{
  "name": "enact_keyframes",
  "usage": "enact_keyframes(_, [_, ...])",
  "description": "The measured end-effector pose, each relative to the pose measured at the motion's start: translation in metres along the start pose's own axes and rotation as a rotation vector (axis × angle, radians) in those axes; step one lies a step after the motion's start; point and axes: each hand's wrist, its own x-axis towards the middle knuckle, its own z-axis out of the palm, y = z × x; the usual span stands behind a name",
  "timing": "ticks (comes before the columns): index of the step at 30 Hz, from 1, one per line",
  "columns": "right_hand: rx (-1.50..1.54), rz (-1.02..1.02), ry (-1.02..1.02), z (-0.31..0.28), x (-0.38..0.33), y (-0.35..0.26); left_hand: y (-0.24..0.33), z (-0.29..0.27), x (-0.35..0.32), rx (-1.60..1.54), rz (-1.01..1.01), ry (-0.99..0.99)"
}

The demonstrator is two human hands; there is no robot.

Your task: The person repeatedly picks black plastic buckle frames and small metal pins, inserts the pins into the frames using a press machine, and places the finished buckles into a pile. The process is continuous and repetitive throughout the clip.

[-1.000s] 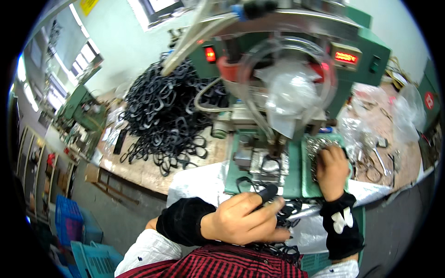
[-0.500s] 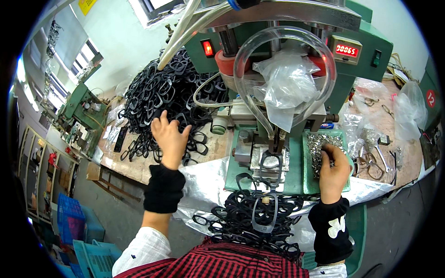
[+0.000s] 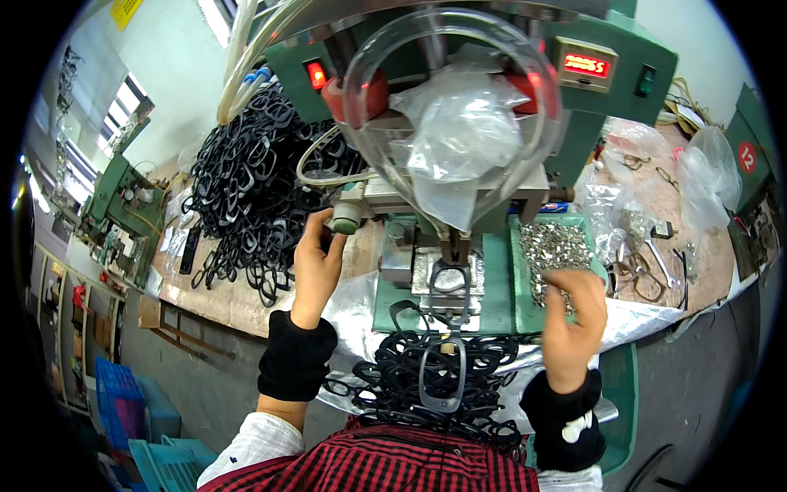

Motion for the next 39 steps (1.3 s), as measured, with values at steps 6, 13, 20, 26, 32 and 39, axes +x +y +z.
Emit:
enact_keyframes(6, [0.471, 0.154, -0.013, 0.062, 0.023, -0.033, -0.021, 0.001, -0.026, -0.285, -0.184, 0.015])
enact_keyframes(13, [0.537, 0.184, -0.091, 0.063, 0.027, -0.034, 0.068, -0.026, -0.022, -0.848, 0.051, 0.308])
enact_keyframes(20, [0.892, 0.475, -0.262, 0.035, 0.033, -0.075, 0.146, -0.042, 0.021, -0.723, 0.565, 0.121])
enact_keyframes(26, [0.170, 0.008, -0.295, 0.015, 0.027, -0.031, 0.130, -0.021, -0.014, -0.517, 0.894, -0.159])
enact_keyframes(32, [-0.532, -0.016, -0.073, 0.007, -0.002, 0.068, 0.130, 0.003, -0.030, -0.368, 0.969, -0.260])
enact_keyframes(39, [-0.448, -0.103, -0.049, 0.029, 0.013, 0.062, 0.128, 0.002, -0.027, -0.412, 0.921, -0.302])
